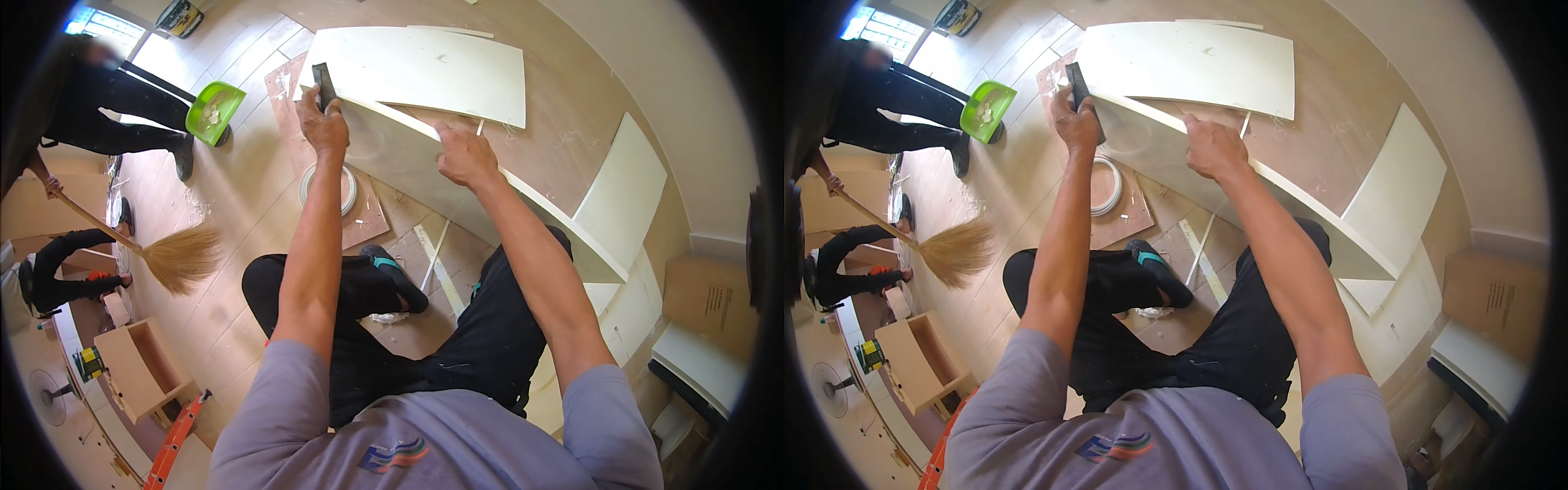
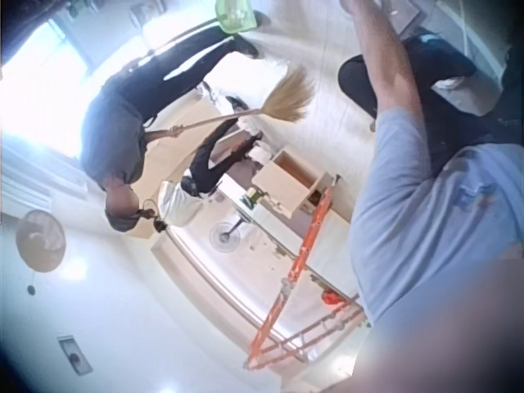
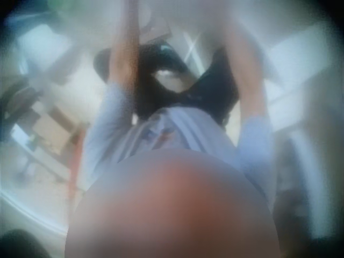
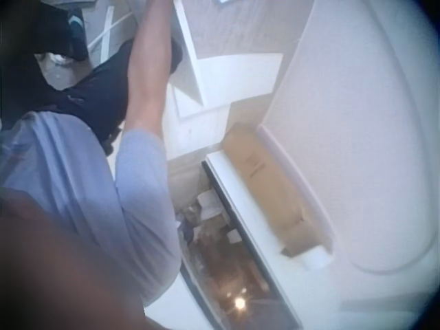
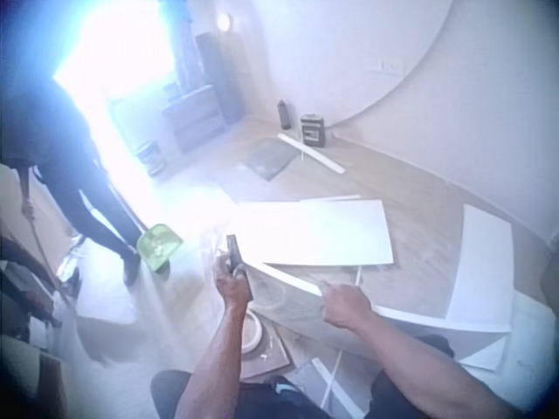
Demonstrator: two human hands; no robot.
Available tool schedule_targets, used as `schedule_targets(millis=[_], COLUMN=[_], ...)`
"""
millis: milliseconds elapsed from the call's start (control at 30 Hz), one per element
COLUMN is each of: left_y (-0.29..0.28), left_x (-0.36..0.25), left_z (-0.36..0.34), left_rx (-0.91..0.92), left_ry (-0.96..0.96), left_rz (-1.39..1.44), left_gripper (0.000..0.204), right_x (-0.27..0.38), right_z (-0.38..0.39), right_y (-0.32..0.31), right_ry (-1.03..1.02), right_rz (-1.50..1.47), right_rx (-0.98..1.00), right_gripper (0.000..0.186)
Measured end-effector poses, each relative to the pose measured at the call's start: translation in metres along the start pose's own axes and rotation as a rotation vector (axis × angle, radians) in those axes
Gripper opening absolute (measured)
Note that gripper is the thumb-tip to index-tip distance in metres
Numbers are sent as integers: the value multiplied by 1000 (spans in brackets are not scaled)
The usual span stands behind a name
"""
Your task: The person sits on the floor and scrapes the edge of a large white panel with a utility knife, then wipes the surface with a cloth. The person flips the panel and uses a sanding block to smooth the surface and edges. Another person sweeps debris in the background.
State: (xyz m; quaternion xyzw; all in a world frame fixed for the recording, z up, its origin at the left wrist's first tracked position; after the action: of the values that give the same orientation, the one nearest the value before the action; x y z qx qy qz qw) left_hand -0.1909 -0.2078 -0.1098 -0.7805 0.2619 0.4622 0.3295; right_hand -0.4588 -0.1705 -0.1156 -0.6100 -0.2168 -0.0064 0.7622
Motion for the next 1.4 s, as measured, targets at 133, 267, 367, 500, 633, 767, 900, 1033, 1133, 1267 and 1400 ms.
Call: schedule_targets(millis=[133,267,367,500,633,767,900,1033,1133,1267,1400], left_y=[28,50,17,13,55,29,25,57,48,-5,29], left_x=[-22,-60,-5,2,-79,-40,-20,-82,-65,9,-36], left_z=[86,130,35,25,134,69,55,137,109,-23,67], left_rx=[34,387,69,-4,328,-5,-46,257,109,-53,97], left_ry=[461,261,328,252,286,547,250,411,462,-27,511], left_rz=[-163,-111,-99,-186,-135,-154,-85,-127,-78,-62,-130], left_gripper=[46,42,42,43,45,40,41,40,39,33,41], right_x=[3,-9,2,1,-3,1,-1,-1,-5,-2,4], right_z=[1,4,2,1,5,4,1,7,6,3,3], right_y=[-2,-3,0,-3,-3,-2,-2,-4,-4,-5,-2], right_ry=[-14,-15,-20,-38,9,-9,-29,-17,-23,-42,-20], right_rz=[4,27,29,-2,24,12,-6,27,32,24,44], right_rx=[-17,-50,-17,-63,23,-8,-51,-6,-23,-74,-21], right_gripper=[41,42,44,43,41,42,40,40,41,39,37])
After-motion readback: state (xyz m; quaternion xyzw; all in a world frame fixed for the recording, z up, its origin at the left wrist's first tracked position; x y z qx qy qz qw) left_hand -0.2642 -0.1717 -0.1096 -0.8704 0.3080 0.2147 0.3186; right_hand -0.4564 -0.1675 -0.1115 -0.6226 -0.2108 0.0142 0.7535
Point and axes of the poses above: each hand's wrist, its own z-axis away from the middle knuckle, its own y-axis out of the palm, x = y × z, the point moved 8 cm from there along -z, towards the middle knuckle, and after that the axes turned 4 degrees about z, right-handed, at the moved point
